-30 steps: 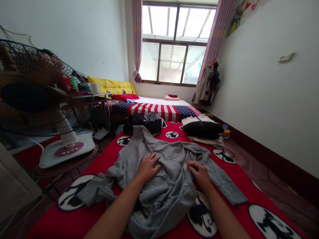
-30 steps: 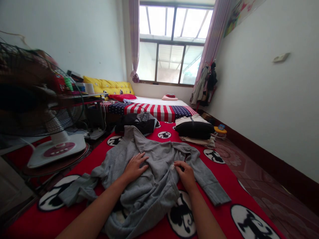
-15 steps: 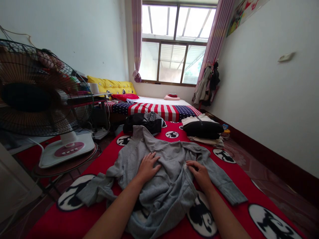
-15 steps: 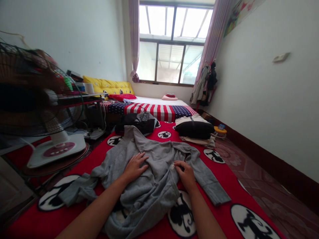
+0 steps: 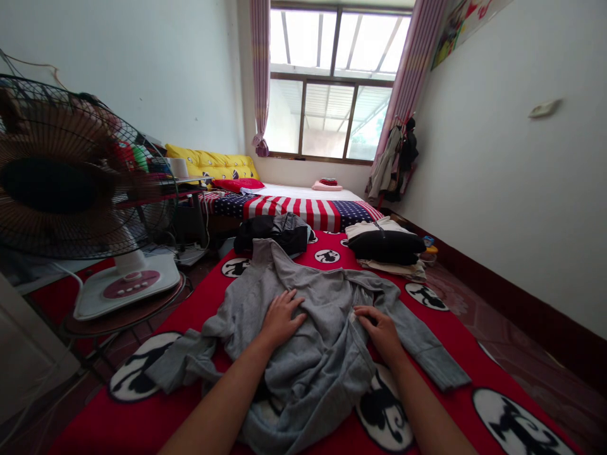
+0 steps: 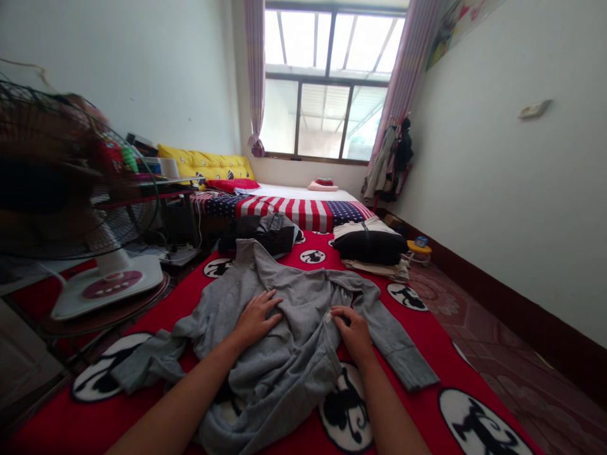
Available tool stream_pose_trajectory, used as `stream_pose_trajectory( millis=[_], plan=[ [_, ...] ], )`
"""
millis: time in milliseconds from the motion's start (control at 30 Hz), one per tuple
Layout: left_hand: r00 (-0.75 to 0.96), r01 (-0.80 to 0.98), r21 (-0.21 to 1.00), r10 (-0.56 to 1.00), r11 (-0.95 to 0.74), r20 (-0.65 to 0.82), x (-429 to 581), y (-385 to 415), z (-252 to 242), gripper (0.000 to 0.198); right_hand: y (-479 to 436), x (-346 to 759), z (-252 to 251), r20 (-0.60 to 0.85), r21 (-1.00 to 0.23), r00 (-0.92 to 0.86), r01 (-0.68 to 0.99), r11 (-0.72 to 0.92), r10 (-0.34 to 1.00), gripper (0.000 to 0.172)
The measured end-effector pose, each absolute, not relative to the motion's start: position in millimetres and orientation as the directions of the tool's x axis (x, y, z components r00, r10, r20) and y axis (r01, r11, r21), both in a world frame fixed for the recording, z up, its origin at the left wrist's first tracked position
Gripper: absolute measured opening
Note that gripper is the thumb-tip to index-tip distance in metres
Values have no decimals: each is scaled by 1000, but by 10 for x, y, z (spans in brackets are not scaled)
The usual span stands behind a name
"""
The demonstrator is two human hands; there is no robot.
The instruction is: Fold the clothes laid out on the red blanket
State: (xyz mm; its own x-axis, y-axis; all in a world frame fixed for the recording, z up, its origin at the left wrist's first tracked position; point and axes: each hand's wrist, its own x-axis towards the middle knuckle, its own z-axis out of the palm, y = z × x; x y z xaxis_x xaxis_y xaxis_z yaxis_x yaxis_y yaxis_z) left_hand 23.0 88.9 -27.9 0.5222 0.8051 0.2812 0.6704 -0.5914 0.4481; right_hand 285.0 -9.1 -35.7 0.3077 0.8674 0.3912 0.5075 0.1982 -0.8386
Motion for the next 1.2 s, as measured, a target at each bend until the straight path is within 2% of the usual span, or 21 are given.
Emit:
stream_pose_trajectory(
  millis=[1200],
  plan=[
    [520, 662, 460, 805, -592, 286, 222, 889, -276, 44, -104, 2833, -329, 390, -840, 312, 507, 195, 866, 15]
  ],
)
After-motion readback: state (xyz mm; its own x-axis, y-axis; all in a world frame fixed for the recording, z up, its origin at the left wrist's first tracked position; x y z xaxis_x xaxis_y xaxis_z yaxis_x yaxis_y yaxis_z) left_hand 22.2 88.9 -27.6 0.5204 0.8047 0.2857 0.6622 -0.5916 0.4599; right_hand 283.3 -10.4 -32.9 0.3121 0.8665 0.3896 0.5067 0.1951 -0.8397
